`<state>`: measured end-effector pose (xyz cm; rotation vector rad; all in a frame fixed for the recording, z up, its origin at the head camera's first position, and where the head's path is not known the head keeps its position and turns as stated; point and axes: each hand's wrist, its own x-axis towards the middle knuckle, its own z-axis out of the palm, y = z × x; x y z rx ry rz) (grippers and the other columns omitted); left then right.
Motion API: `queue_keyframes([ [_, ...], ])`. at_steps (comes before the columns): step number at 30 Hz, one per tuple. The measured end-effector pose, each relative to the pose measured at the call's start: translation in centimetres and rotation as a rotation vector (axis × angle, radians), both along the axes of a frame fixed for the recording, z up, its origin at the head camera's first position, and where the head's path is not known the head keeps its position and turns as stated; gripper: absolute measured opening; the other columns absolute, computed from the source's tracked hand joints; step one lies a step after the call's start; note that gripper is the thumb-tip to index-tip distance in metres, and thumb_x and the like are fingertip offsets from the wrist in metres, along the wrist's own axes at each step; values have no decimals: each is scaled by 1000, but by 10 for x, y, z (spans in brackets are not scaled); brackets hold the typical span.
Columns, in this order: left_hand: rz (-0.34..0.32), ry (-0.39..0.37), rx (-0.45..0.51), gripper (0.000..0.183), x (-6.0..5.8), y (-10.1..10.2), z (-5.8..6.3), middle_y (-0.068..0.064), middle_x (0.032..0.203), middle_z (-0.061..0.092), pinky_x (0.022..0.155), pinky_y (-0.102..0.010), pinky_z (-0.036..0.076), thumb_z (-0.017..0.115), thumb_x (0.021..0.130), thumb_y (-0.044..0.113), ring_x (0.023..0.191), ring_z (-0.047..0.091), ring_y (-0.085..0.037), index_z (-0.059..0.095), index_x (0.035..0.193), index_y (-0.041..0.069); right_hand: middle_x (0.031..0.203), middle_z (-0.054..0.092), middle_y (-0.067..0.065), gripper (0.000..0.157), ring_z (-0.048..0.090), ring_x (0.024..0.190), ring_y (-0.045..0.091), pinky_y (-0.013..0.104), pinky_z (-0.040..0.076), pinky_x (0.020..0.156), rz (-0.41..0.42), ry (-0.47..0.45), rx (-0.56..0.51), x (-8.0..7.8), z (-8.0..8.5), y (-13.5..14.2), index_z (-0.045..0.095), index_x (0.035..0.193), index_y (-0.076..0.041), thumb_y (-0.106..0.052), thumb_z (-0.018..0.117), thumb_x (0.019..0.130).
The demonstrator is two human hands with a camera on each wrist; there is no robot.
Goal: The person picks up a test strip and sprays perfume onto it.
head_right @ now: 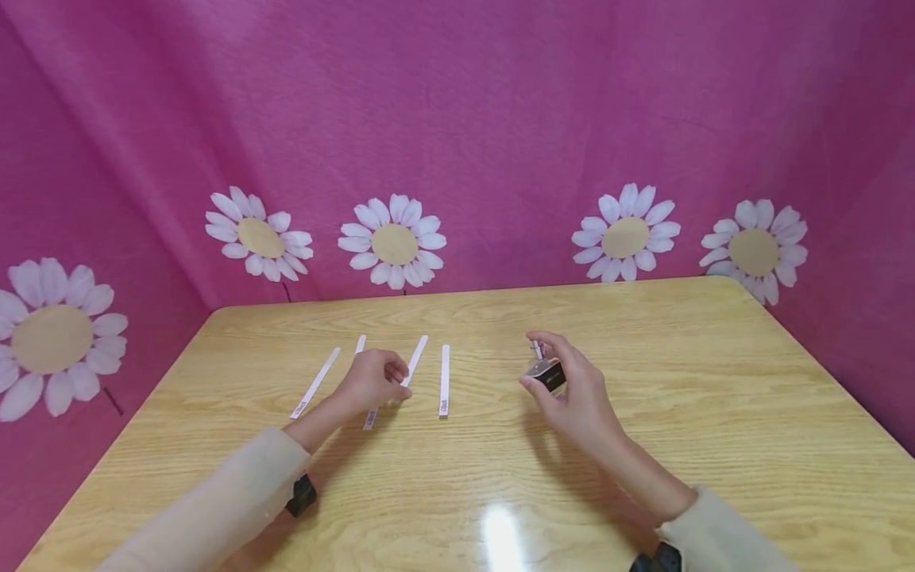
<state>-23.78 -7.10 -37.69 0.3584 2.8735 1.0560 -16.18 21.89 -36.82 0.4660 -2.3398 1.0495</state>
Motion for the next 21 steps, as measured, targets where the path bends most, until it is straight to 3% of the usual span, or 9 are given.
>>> queue_keyframes([
  [9,-77,-15,87,29,-5,-7,0,-13,83,68,69,-20,56,81,66,-7,72,62,-12,67,91,-5,105,67,19,57,53,67,-1,15,46,41,-8,-8,-1,1,3,2,54,129,-11,-2,77,77],
  [21,-61,-49,123,32,-3,-4,0,-13,84,67,70,-21,57,78,64,-13,72,62,-12,67,93,-6,103,68,18,57,53,69,-2,14,47,42,-12,2,4,3,3,3,54,128,-9,0,77,76],
])
